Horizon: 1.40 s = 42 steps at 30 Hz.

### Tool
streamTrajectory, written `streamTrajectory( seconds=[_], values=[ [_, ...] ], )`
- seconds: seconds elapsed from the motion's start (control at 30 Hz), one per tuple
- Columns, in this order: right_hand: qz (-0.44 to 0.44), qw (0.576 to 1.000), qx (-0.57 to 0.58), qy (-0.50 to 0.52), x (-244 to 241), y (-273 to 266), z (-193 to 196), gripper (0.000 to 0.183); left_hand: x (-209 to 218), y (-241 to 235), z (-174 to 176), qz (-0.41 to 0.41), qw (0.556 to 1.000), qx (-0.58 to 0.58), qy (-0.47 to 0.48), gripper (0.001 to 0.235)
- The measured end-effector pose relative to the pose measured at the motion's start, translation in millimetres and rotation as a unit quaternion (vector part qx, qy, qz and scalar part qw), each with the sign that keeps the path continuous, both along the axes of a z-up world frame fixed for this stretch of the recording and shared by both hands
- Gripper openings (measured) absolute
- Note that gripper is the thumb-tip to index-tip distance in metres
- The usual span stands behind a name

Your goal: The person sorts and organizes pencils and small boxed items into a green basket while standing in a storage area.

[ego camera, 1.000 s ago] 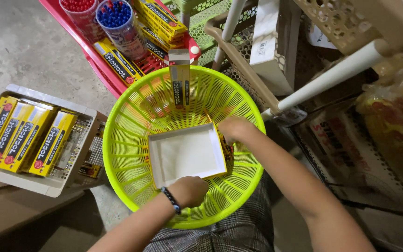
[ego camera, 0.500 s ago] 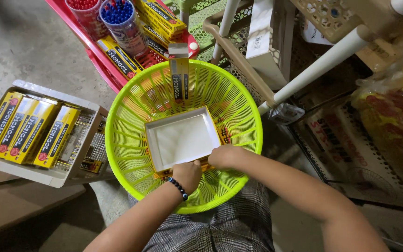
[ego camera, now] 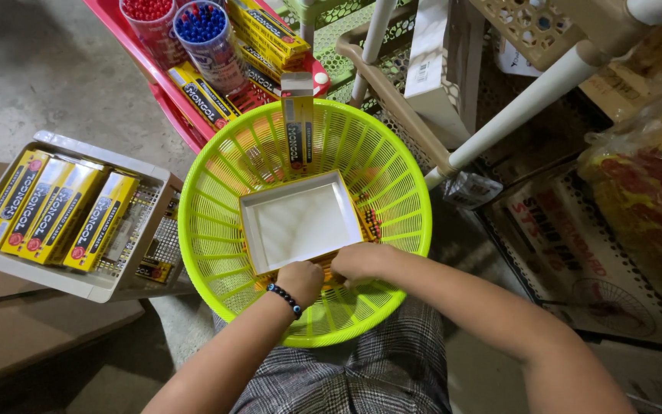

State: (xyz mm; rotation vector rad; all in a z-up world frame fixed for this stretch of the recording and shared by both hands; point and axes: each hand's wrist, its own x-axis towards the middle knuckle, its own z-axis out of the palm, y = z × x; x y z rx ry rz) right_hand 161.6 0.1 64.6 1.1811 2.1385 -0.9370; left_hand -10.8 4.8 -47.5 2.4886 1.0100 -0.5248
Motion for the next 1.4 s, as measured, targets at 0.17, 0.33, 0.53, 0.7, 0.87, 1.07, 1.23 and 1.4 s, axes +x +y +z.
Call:
streamTrajectory(
  seconds=[0.17, 0.33, 0.53, 0.7, 0.87, 1.07, 1.23, 1.4],
  values=[
    [-0.044, 0.998, 0.048, -0.006, 7.5, 8.5, 22.5, 0.027, -10.8, 17.8, 44.1, -0.015, 0.994, 0.021, -0.104, 0.019],
    [-0.138, 0.980, 0.094, 0.112, 29.8, 19.1, 75.0, 0.029, -42.4, 51.6, 156.7, 0.110, 0.970, -0.038, -0.214, 0.017],
    [-0.222, 0.946, 0.147, 0.185, 34.3, 36.5, 115.3, 0.026, -47.0, 84.6, 200.4, 0.292, 0.835, -0.141, -0.444, 0.018],
    [-0.283, 0.828, 0.349, 0.336, 16.0, 63.9, 114.7, 0.021, -3.2, 105.3, 207.5, 0.361, 0.579, -0.144, -0.717, 0.021],
    [-0.290, 0.723, 0.494, 0.386, 10.8, 107.2, 138.7, 0.020, 24.6, 140.1, 248.0, 0.278, 0.579, -0.022, -0.766, 0.016],
    [-0.268, 0.651, 0.573, 0.421, 11.7, 154.8, 165.3, 0.018, 39.9, 184.6, 284.7, 0.163, 0.589, 0.106, -0.784, 0.012],
    [-0.307, 0.650, 0.542, 0.436, 8.5, 177.5, 160.9, 0.018, 43.6, 208.7, 287.4, 0.159, 0.582, 0.122, -0.788, 0.009],
    [-0.307, 0.655, 0.526, 0.448, 14.7, 192.4, 143.7, 0.021, 46.2, 228.2, 274.2, 0.167, 0.613, 0.122, -0.763, 0.010]
  ],
)
